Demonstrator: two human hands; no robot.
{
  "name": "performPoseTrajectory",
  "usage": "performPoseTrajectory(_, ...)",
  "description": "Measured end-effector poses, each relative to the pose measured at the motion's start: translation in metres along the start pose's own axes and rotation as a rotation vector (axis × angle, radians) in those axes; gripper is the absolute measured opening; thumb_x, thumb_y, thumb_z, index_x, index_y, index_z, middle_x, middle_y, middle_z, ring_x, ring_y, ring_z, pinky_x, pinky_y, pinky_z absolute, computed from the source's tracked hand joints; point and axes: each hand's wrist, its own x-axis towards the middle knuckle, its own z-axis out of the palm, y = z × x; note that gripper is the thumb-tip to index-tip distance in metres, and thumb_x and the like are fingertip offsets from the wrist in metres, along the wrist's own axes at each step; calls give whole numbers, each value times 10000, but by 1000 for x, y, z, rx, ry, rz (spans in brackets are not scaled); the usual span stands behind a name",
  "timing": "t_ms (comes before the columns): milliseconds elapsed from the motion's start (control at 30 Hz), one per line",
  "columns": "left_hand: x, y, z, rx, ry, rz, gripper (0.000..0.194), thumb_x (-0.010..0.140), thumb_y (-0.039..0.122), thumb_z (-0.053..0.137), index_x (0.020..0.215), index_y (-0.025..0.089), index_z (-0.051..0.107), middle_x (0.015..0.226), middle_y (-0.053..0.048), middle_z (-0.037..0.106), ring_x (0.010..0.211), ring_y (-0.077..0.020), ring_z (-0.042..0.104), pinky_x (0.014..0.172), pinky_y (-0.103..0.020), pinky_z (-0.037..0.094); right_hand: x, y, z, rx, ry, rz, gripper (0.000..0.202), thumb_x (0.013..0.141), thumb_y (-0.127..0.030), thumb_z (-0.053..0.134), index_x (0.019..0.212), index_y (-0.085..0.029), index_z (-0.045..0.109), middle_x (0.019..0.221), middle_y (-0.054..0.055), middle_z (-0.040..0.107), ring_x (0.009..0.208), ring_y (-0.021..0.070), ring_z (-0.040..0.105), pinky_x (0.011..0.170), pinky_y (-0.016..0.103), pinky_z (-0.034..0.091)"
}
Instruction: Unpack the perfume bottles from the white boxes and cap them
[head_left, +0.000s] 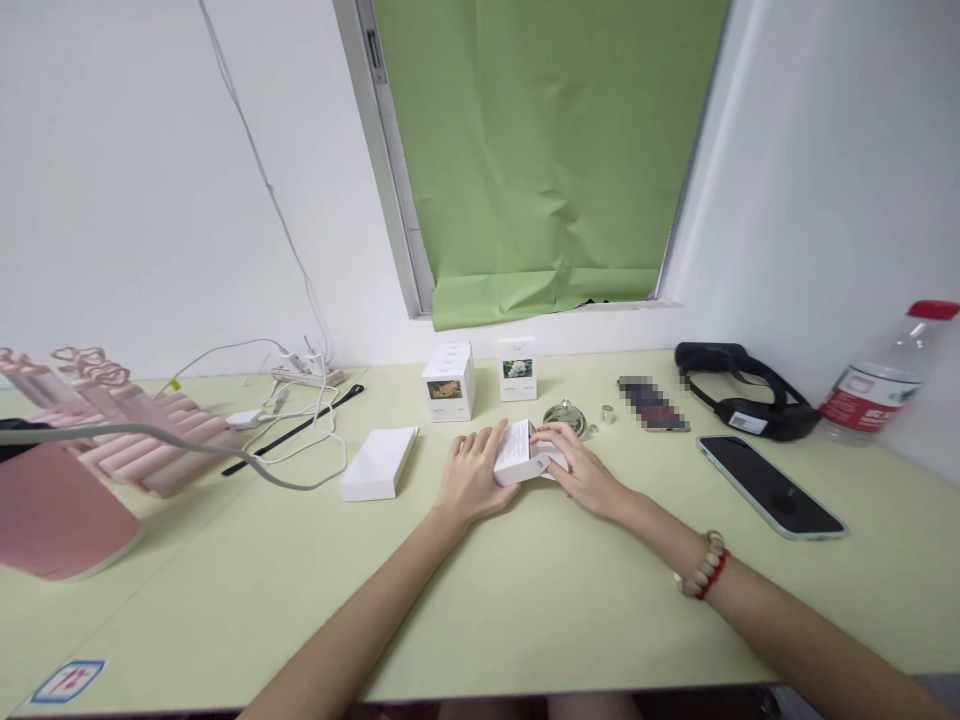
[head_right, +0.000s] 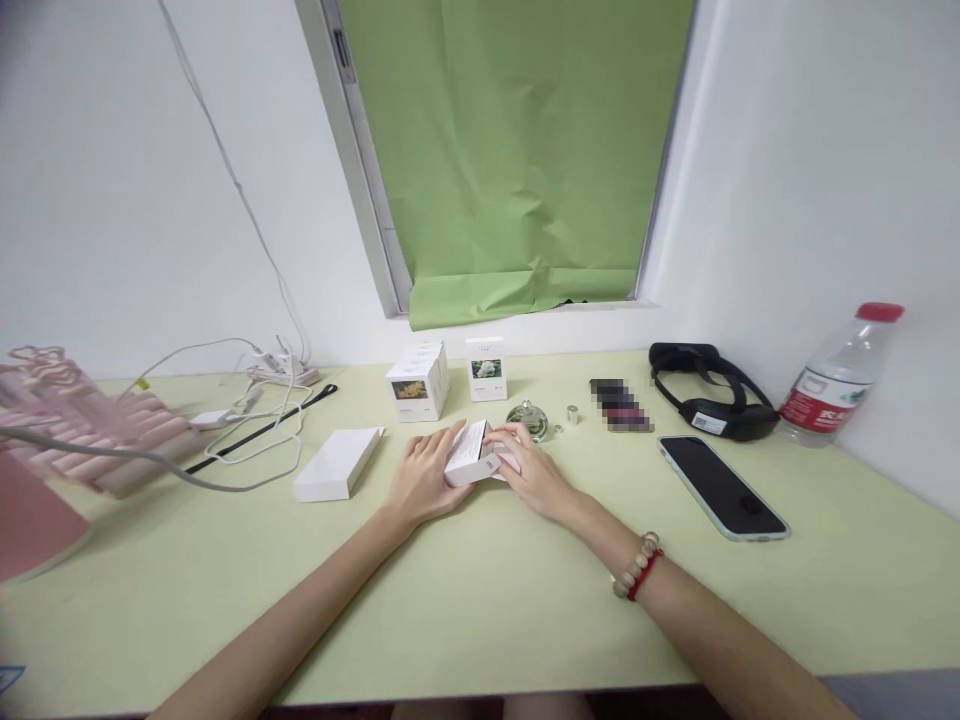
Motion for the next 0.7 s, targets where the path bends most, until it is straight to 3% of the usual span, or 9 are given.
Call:
performPoseTrajectory(100,0,0,1,15,-15,-20,682,669,405,550,1279,156,373,1130,-126,570,1007,-271,534,850,-382,355,2,1,-5,-114,11,-28,294,898,-327,335,1125,-279,516,1221,53,432,850,152,559,789,328,449)
performPoseTrajectory(200,0,0,2,28,-21,-8,704,662,418,561,1287,156,370,1109,-123,578,984,-275,542,845,-389,354,3,1,-12,-231,34,-10,300,900,-386,329,1019,-288,586,1198,30,481,706,123,556,715,308,437)
performPoseTrajectory(300,0,-2,2,27,-9,-4,690,665,415,557,1281,164,376,1094,-116,584,962,-275,549,833,-395,357,4,2,-15,-230,80,38,357,895,-417,330,839,-260,646,1178,11,511,554,76,501,645,285,418)
performPoseTrajectory(400,-1,-4,0,13,-12,-5,661,654,401,561,1251,166,404,1091,-111,585,953,-266,550,829,-387,357,5,5,-12,-178,137,59,370,862,-440,398,724,-236,673,1121,11,551,522,68,477,624,275,412)
performPoseTrajectory(533,-1,-4,-2,11,-33,28,637,652,428,559,1216,161,435,1074,-111,589,931,-266,552,815,-380,353,8,12,-3,-103,154,90,272,784,-435,526,850,-239,702,949,21,627,538,89,481,554,246,399)
performPoseTrajectory(633,-2,-3,-2,26,-37,76,647,647,445,558,1220,169,435,1050,-112,590,921,-269,548,802,-381,347,9,19,3,-41,64,171,335,724,-407,594,991,-225,681,779,10,649,504,90,480,488,218,377)
performPoseTrajectory(700,-3,0,-3,31,-49,115,645,647,448,557,1218,174,437,1032,-113,590,917,-270,544,797,-383,340,8,22,5,1,-24,230,329,712,-395,601,967,-207,690,655,-4,633,454,86,486,451,205,373)
